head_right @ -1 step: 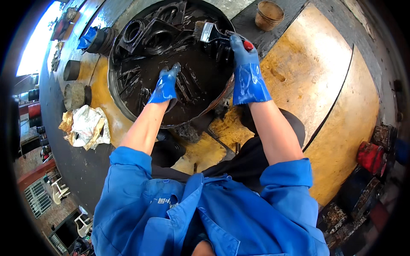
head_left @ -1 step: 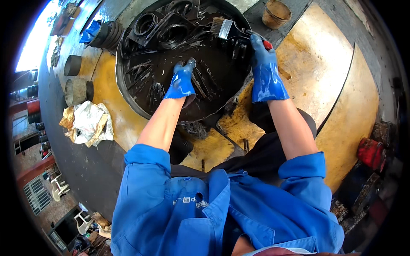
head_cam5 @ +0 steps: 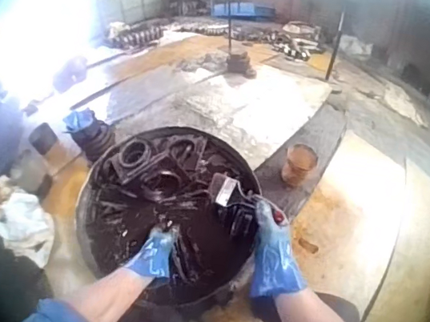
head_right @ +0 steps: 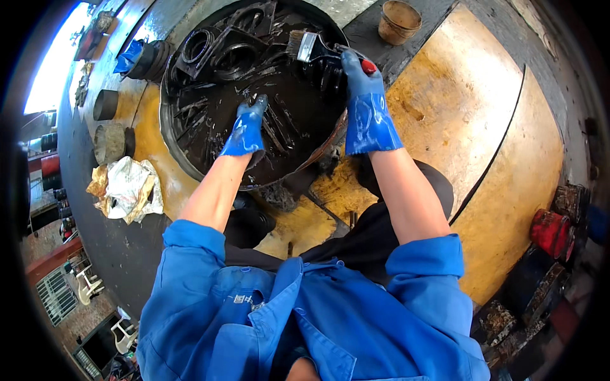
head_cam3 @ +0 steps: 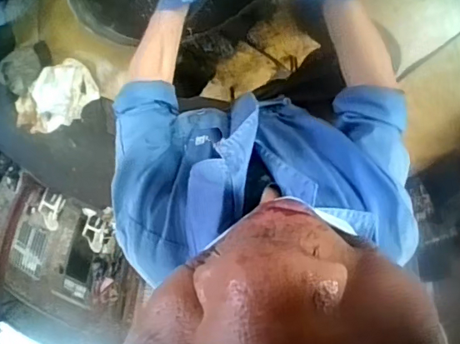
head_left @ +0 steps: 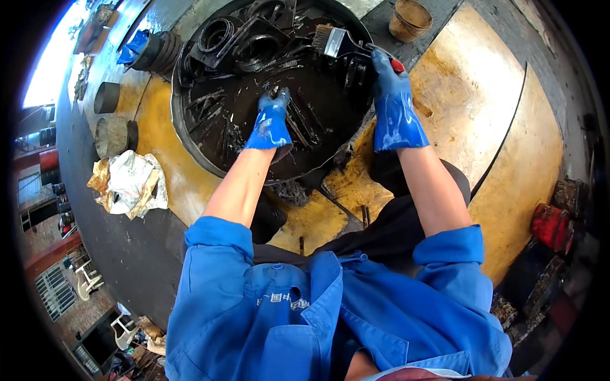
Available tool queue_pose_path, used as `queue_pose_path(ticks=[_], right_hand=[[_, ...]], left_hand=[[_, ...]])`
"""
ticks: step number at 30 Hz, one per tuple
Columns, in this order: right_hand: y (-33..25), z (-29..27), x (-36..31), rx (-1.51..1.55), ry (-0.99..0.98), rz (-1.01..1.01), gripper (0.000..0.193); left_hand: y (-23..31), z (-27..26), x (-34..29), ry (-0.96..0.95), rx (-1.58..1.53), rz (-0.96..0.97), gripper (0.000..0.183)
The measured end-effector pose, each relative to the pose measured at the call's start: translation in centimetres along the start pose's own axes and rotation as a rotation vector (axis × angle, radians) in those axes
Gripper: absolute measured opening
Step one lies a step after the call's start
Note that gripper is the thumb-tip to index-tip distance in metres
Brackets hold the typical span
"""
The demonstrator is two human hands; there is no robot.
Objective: The person cleans various metal components in a large tray filled with dark liquid by hand and using a brush.
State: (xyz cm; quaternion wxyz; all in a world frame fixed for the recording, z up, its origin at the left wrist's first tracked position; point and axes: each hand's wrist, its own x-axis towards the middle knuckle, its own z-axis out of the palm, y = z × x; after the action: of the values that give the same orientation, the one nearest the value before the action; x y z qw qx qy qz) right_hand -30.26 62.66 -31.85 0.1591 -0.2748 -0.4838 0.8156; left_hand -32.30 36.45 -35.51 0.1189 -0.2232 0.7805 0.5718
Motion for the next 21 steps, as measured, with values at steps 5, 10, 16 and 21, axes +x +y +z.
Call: queue_pose_path(ticks=[5, 10, 16, 21], right_hand=[[1.3, 0.1, -0.7, 0.011, -0.038, -0.010, 0.020], [-0.4, 0.4, -1.9, -0.070, 0.074, 0.023, 0.020], [0.2, 1.1, -1.6, 0.055, -0.061, 0.006, 0.019], [0.6, 0.0, 0.0, 0.018, -0.057, 0.017, 0.021]], left_hand=[[-5.2, 2.0, -0.7, 0.246, 0.331, 0.361, 0.041], [0.0, 3.9, -2.3, 0.271, 0.605, 0.232, 0.047], [-1.6, 1.4, 2.7, 0.041, 0.435, 0.415, 0.052], [-2.4, 2.6, -0.7, 0.184, 0.521, 0.544, 0.052]])
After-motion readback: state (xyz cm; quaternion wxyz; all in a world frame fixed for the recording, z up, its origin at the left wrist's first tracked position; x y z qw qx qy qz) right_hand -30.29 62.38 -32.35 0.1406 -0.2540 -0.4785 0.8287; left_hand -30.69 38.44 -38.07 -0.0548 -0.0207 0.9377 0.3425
